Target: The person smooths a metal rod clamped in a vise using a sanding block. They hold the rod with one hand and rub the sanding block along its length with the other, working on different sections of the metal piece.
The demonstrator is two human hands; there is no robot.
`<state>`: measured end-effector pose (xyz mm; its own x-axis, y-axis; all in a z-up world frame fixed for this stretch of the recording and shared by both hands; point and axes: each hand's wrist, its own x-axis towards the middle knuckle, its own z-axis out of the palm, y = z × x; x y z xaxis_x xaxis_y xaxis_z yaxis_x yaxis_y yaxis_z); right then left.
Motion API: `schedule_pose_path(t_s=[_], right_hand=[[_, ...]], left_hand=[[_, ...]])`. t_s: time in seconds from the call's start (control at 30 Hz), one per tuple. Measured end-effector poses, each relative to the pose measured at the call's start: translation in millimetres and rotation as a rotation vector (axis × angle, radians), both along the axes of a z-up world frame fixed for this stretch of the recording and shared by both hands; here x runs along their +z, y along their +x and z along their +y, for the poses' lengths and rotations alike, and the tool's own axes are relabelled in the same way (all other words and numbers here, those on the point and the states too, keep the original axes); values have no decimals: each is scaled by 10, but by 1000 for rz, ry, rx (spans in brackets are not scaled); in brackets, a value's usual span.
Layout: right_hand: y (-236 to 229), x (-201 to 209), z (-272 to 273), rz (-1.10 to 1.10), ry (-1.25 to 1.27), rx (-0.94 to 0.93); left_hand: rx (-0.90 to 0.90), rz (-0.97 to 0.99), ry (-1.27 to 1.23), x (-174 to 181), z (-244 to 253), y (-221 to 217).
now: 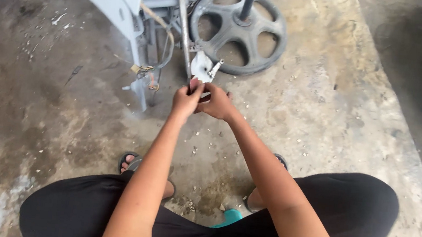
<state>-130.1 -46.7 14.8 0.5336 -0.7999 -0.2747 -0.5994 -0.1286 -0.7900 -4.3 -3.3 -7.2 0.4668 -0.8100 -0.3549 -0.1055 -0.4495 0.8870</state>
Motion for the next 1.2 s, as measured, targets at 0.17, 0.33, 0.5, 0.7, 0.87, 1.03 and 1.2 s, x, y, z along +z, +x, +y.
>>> schedule_pose_path(t_s=[0.17, 0.33, 0.5, 0.7, 0.87, 1.03, 1.2], right_hand=[[-21, 378, -235, -166, 85, 27], [29, 285, -497, -28, -172, 99], [84, 34, -627, 148, -250, 143], [334, -909, -795, 114, -21, -183], [781, -1021, -736, -286, 299, -461], [867, -1701, -757, -340, 228, -464], [897, -1755, -756, -486, 255, -425]], left_hand=[[140, -84, 43, -344, -235, 376], [285, -197, 20, -322, -359, 404], [206, -363, -40, -838, -550, 623], [78, -109, 163, -680, -386, 636], [211, -258, 8, -867, -411, 605], [227, -510, -93, -942, -558, 509], [153, -704, -5, -1031, -837, 628]])
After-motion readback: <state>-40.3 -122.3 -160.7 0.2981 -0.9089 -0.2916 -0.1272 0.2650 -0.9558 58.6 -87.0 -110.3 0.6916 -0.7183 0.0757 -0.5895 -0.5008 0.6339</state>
